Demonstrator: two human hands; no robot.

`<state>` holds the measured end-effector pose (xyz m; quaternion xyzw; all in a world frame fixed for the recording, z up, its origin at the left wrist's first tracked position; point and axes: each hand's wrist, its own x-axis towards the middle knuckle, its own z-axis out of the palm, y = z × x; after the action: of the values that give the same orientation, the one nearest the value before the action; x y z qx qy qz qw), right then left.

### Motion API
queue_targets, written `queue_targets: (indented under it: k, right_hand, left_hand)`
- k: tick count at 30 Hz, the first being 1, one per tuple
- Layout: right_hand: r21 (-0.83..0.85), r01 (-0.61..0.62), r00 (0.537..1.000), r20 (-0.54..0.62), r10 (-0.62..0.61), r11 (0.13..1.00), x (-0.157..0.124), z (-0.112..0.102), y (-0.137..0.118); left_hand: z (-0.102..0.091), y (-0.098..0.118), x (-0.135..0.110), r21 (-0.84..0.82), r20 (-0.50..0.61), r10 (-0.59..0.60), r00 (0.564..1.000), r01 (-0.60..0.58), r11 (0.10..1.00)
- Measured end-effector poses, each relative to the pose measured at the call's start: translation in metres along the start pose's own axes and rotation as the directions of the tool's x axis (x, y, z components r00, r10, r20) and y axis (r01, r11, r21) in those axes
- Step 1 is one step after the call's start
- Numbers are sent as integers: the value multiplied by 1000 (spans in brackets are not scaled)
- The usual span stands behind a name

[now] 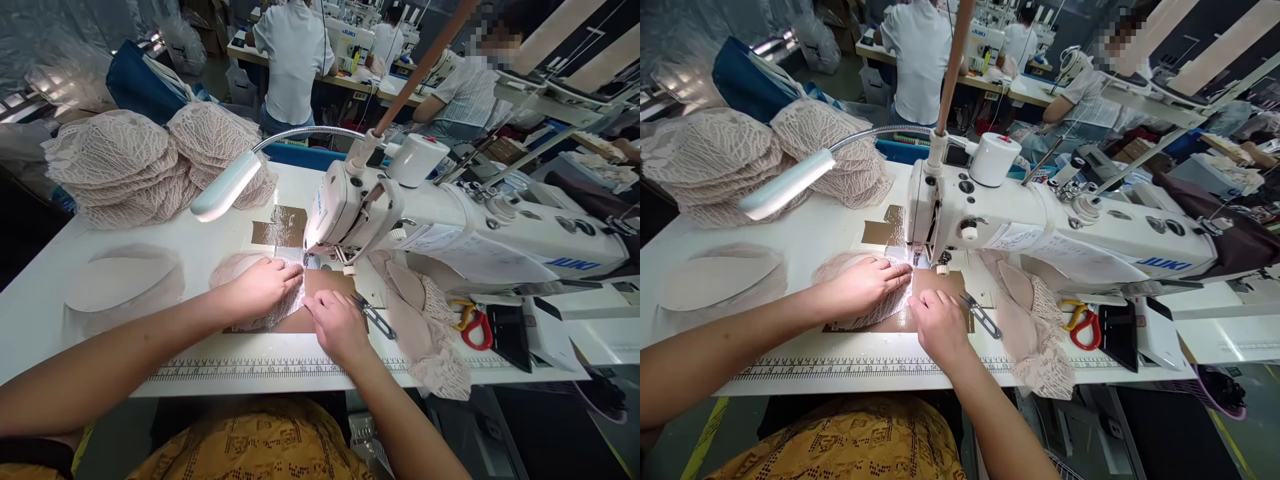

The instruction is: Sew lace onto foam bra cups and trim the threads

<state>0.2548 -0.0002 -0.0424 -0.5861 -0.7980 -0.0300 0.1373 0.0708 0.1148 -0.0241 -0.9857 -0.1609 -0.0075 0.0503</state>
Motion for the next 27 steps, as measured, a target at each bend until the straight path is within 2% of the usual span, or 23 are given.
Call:
queue_targets:
  k: [12, 18, 27]
  right_hand:
    - [-51, -41, 999, -15, 40, 998, -2, 4, -2]
    - [-58, -58, 998, 6, 58, 997, 0, 3, -3]
    - [-81, -89, 996, 13, 91, 993, 3, 3, -3]
  left_hand:
    - [1, 10, 4, -141, -81, -80, 994, 68, 988]
    - [8, 6, 5, -163, -143, -87, 986, 64, 985]
    - [10, -5, 0, -177, -147, -8, 989, -19, 984]
